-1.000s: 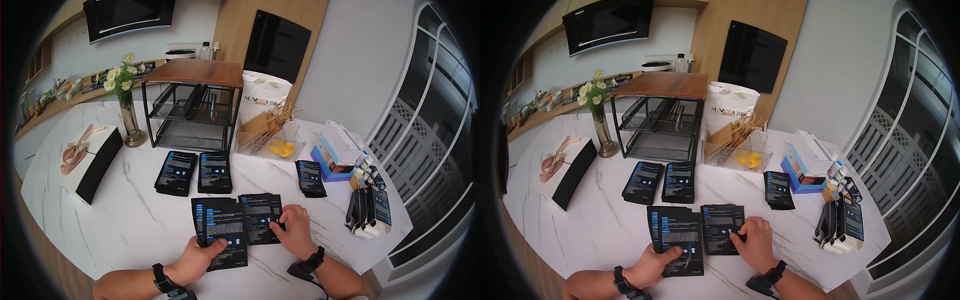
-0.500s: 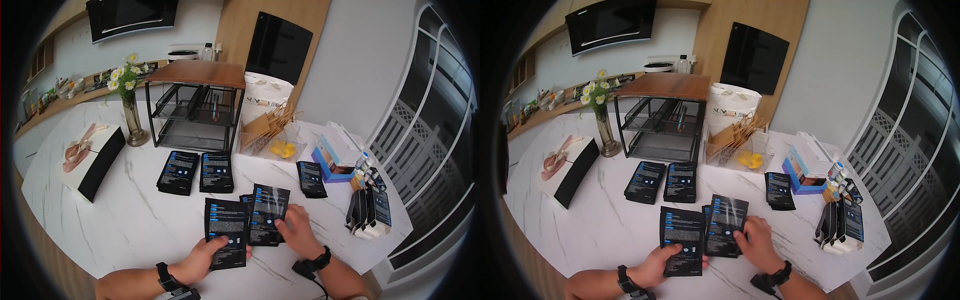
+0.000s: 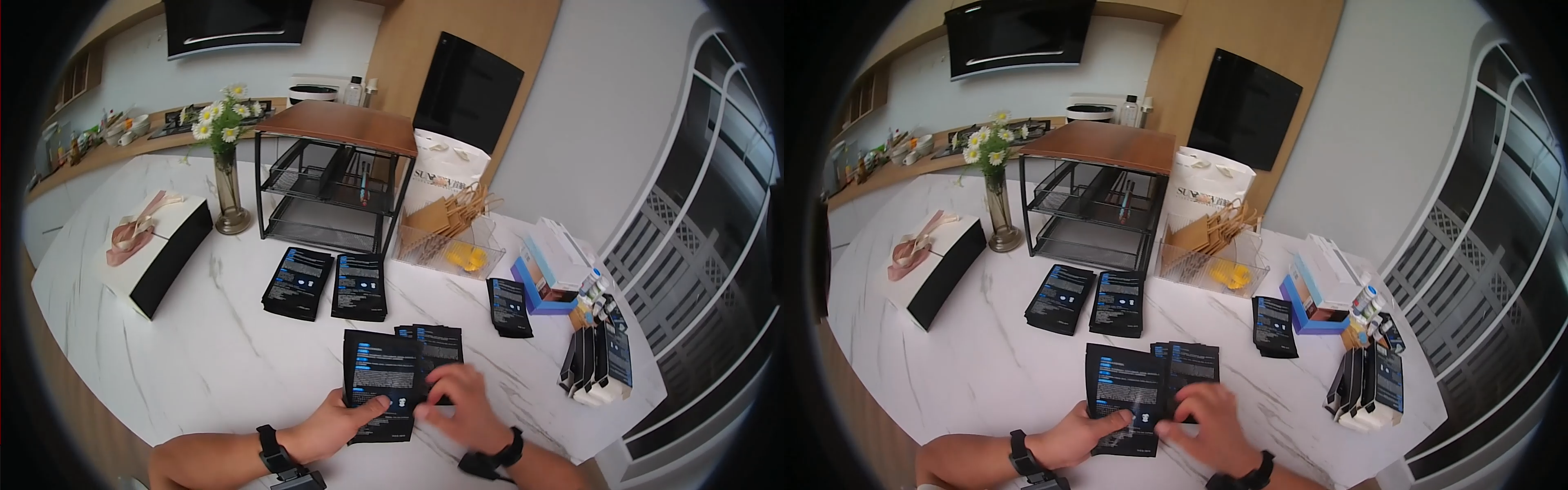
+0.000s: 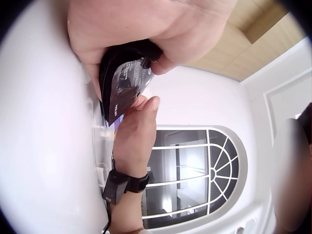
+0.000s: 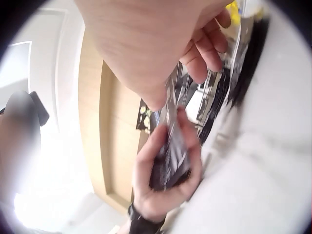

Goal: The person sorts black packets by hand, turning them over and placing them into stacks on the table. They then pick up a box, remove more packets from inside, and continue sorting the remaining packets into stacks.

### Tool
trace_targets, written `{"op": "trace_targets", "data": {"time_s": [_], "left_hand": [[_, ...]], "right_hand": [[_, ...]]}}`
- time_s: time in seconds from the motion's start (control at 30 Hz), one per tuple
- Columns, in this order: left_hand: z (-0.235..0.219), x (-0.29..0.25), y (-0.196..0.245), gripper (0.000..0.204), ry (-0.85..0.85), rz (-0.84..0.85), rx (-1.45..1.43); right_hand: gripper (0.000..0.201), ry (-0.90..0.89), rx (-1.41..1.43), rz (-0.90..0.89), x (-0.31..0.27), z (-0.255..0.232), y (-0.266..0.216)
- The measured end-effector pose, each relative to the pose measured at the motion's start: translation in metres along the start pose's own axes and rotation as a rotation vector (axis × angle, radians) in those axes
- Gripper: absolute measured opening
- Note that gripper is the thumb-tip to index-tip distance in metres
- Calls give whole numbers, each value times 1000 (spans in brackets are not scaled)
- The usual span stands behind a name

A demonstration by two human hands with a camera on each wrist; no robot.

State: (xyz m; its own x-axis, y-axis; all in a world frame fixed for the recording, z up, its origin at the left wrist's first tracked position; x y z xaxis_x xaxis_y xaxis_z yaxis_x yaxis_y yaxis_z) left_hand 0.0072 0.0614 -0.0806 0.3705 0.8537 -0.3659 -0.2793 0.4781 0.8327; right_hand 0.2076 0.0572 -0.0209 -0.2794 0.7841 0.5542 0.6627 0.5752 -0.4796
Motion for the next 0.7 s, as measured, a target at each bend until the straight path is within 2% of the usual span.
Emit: {"op": "trace_targets", "data": {"time_s": [0.1, 0.17, 0.27, 0.53, 0.57, 0.6, 0.67, 0.7], "left_hand": [[5, 0, -5, 45, -77, -55, -27], [12, -1, -5, 47, -172, -58, -13], [11, 1, -3, 46, -233, -40, 0], [9, 2, 0, 46, -220, -129, -35], [13, 0, 6, 45, -260, -96, -39], [16, -3, 10, 44, -300, -63, -43], [18, -6, 12, 42, -297, -64, -65], [19, -7, 14, 39, -294, -55, -93]], "right_hand": [[38, -63, 5, 8, -8, 13, -26], [41, -105, -30, 133, -7, 19, -23], [51, -81, -36, 93, -8, 16, -12], [40, 82, -51, 162, -5, 2, 13], [34, 55, -35, 193, -4, 1, 23], [28, 119, -45, 223, -2, -4, 27], [26, 167, -121, 219, 0, -10, 45], [24, 148, -135, 273, 3, -14, 47]]}}
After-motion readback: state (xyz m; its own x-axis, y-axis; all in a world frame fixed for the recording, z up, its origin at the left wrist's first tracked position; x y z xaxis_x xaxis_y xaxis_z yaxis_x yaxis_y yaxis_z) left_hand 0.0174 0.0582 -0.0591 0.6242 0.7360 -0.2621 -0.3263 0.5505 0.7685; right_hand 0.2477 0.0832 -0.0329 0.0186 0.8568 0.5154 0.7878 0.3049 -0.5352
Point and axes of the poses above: each hand's wrist, its own x-axis towards the middle knuckle, its own z-axis out of the palm, y = z × x, the point moved 6 cm from there along x, towards the middle knuckle, and after that the axes turned 8 degrees about y, right-handed, at the moved point
